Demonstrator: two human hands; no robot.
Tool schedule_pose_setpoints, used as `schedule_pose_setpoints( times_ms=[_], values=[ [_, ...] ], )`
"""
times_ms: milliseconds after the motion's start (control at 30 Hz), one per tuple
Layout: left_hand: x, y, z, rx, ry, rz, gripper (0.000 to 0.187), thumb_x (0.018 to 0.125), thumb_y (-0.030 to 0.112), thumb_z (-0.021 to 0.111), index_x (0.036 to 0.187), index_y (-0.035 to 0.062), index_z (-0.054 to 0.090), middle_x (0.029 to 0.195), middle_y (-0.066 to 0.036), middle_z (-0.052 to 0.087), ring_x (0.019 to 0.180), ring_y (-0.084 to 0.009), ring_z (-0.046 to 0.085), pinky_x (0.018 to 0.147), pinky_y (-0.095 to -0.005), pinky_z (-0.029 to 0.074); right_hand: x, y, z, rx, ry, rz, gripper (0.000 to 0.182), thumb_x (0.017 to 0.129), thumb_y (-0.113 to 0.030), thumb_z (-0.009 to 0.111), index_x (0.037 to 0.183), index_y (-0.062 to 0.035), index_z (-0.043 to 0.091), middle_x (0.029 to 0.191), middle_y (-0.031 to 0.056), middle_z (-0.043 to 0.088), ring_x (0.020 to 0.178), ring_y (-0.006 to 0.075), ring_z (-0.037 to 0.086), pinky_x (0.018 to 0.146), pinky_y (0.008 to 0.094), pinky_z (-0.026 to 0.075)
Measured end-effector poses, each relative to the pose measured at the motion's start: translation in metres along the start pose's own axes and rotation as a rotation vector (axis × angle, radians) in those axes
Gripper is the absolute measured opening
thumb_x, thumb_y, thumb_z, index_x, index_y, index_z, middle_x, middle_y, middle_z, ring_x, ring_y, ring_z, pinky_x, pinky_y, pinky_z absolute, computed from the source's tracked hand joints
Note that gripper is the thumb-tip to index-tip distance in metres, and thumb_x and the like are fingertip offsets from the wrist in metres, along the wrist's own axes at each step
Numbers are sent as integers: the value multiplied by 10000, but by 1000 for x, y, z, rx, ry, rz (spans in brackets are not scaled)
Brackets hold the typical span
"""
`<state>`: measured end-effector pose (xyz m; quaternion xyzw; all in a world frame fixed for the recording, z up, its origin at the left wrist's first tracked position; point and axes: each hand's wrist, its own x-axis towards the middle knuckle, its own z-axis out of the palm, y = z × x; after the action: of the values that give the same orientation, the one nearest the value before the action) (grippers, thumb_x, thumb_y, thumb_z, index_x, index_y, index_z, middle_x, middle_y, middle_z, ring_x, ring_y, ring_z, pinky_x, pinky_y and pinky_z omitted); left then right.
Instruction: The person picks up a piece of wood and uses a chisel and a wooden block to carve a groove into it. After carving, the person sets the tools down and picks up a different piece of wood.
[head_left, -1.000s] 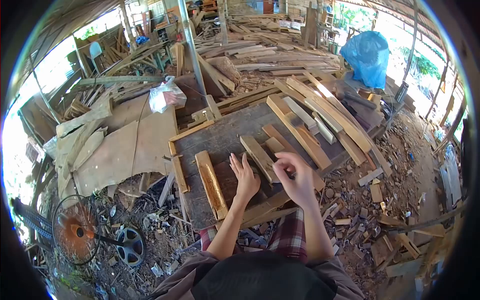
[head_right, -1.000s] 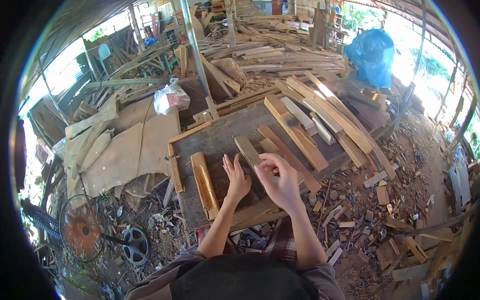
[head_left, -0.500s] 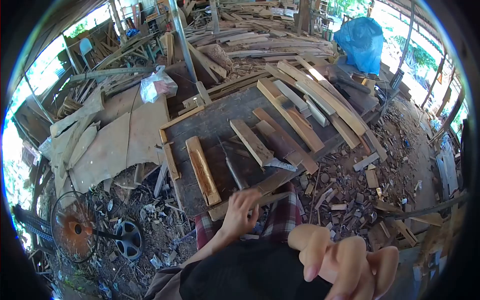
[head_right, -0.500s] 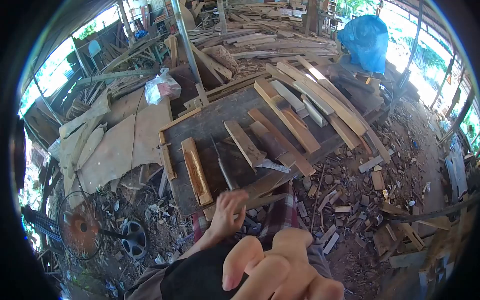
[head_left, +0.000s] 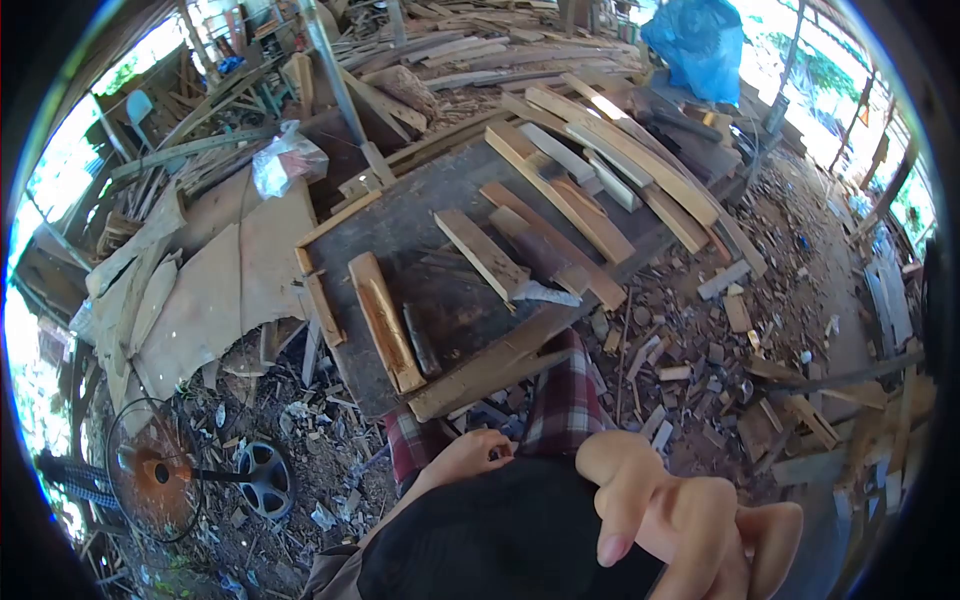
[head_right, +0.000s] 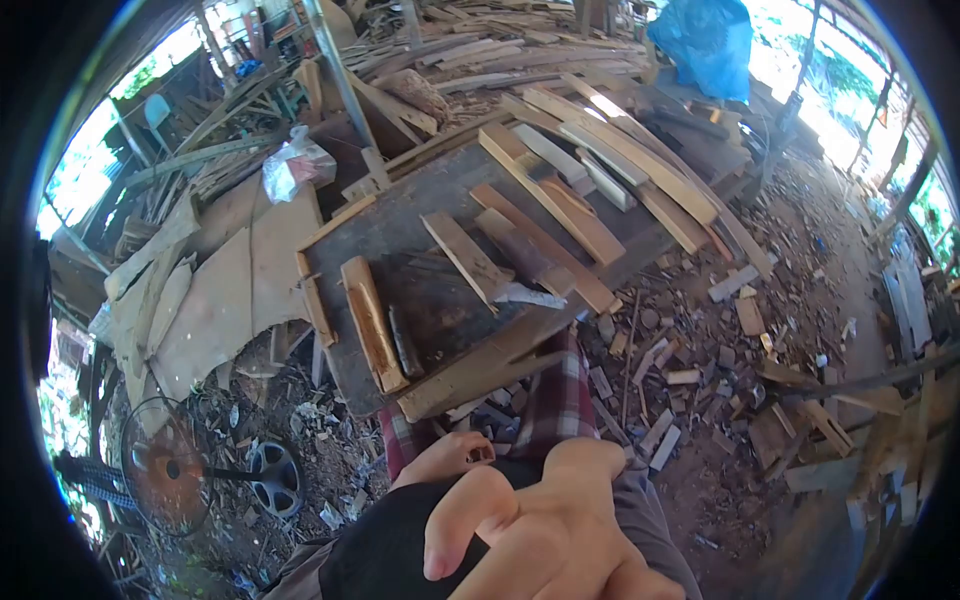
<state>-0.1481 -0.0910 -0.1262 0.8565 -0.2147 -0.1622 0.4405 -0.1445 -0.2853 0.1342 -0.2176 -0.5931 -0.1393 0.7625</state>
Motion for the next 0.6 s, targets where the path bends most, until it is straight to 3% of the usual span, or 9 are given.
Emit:
schedule_pose_setpoints(
  times_ms=[67,167,267,400,500,600],
  values=[
    [-1,-3,5,-21,-51,2,139,816,159,676,885,38,671,870,-122,654,850,-279,634,773,-378,498,-4,6,-3,-34,2,-99,132,1013,-262,451,952,-184,364,965,-136,714,1043,157,510,905,441,320],
    [-6,1,6,-72,-94,-92,141,814,164,680,884,41,671,858,-124,649,845,-268,638,766,-372,499,-14,-13,-5,-130,37,-59,132,1002,-234,472,954,-183,360,957,-149,713,1039,147,512,903,437,317],
    [-12,-5,16,-59,-46,-44,143,808,177,698,872,53,668,823,-100,642,799,-255,630,727,-362,500,-27,-52,12,-278,152,139,144,981,-188,501,957,-187,359,947,-160,711,1041,138,509,896,438,313],
    [-22,11,24,-30,71,-83,163,809,179,713,843,31,652,799,-98,629,751,-247,608,683,-348,490,-39,-73,-3,-347,40,201,183,942,-154,547,958,-188,368,966,-174,708,1043,123,507,876,442,316],
    [-25,27,22,-69,231,-144,112,810,91,698,841,0,640,793,-114,621,719,-249,600,657,-328,480,-47,-81,-15,-305,55,196,270,903,-279,629,986,-175,395,923,-129,704,988,124,511,854,428,324],
    [-20,34,7,-2,433,-191,68,808,28,680,847,-9,639,798,-107,620,697,-232,605,638,-315,477,-46,-51,-60,-258,139,-21,426,879,-462,643,1064,-160,406,836,14,690,834,187,548,803,357,351]
  ],
)
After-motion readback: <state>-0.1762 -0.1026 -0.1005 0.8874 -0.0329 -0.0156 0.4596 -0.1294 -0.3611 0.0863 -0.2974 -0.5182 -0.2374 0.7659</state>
